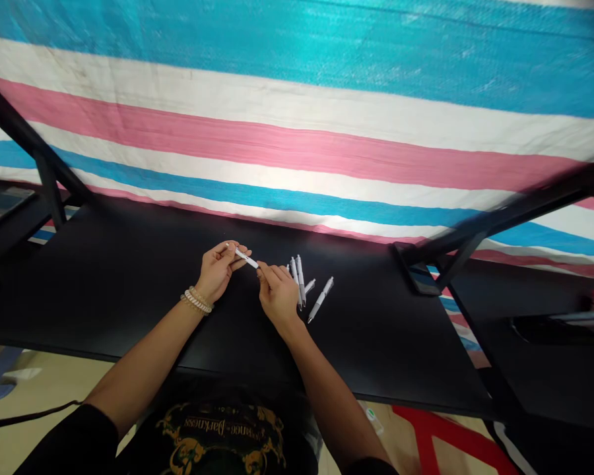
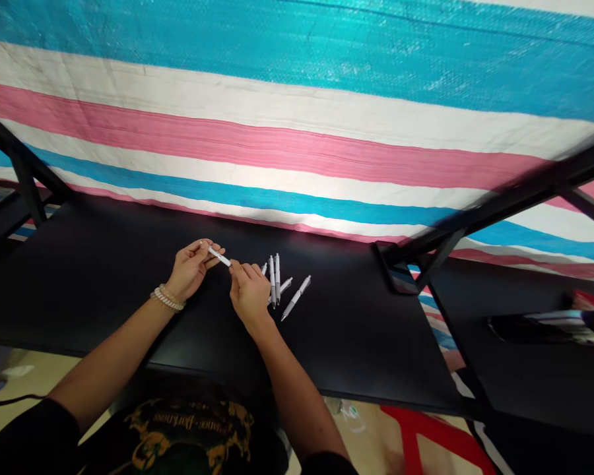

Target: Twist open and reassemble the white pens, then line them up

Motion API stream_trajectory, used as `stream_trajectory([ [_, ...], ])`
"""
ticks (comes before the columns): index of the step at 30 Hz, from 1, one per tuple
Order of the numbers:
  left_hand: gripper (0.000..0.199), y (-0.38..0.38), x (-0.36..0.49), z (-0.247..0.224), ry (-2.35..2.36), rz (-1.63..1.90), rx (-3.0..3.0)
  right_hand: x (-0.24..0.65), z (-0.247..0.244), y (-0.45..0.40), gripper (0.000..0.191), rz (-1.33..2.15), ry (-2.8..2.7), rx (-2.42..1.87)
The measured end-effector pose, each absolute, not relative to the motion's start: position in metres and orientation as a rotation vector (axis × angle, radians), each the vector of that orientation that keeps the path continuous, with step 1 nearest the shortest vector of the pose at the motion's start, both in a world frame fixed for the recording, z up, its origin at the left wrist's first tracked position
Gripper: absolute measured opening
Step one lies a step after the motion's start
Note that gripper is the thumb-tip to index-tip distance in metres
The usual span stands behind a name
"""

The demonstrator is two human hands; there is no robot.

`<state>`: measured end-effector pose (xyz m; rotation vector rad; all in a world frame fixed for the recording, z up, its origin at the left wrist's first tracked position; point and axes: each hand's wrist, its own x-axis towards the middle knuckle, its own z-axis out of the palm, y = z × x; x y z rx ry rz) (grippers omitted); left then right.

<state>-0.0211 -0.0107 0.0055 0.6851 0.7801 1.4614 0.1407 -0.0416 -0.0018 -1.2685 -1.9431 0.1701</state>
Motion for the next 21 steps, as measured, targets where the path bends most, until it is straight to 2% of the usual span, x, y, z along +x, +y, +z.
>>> stream_trajectory([
  [8,0.021,-0.009,-0.017,-0.001,0.816,1.513,0.537,0.145,-0.006,-0.04,0.035,-0.145,-1.978,-1.222],
  [11,0.017,-0.006,-0.024,-0.001,0.828,1.57,0.481,0.149,-0.005,-0.038,0.036,-0.113,-1.949,-1.192],
  [17,0.011,0.002,-0.041,0.002,0.826,1.656,0.339,0.159,0.004,-0.036,0.024,-0.099,-1.773,-1.256],
  [21,0.011,0.002,-0.041,0.002,0.813,1.637,0.334,0.157,0.006,-0.037,0.022,-0.049,-1.76,-1.245],
])
